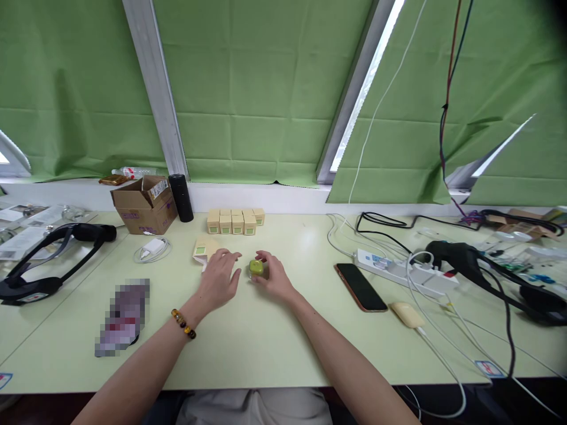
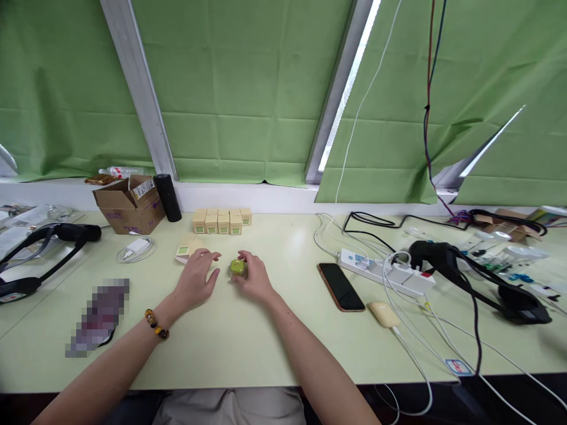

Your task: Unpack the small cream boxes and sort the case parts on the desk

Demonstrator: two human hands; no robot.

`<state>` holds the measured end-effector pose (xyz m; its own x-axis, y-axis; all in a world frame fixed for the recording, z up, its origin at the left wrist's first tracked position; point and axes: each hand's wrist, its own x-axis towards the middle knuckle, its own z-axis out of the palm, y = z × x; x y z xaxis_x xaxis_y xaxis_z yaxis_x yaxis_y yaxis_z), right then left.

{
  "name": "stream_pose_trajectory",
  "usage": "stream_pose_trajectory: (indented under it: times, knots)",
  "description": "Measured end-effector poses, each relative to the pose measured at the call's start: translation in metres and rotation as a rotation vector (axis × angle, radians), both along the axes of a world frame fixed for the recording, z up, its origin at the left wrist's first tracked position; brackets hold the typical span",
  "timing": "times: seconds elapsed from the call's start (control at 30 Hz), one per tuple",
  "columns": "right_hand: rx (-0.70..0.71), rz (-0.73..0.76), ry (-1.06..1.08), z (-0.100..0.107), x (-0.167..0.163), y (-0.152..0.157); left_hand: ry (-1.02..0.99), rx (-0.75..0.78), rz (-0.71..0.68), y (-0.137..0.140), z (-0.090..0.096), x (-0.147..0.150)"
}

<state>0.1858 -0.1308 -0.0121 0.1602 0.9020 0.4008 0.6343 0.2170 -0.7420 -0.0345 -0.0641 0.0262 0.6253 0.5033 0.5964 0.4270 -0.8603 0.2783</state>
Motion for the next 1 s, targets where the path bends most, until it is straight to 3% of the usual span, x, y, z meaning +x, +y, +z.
stream_pose_trajectory:
  times: [0.13, 0.23, 0.43, 1.0]
  knots:
    - [-0.041, -0.034, -0.108, -0.005, -0.005, 0.002, -0.035, -0.124, -0.074, -0.009, -0.01, 0.01]
    - [-0.036, 0.0, -0.004, -0.003, -0.007, 0.001, -0.119, -0.188, -0.093, -0.007, -0.011, 0.012]
    - [0.128, 0.183, 0.12, 0.01, -0.027, -0.009, -0.296, -0.279, -0.149, -0.003, -0.007, 0.012]
    - [0.116, 0.101, 0.352, 0.01, -0.037, -0.008, -0.612, -0.752, -0.164, 0.005, -0.004, 0.013]
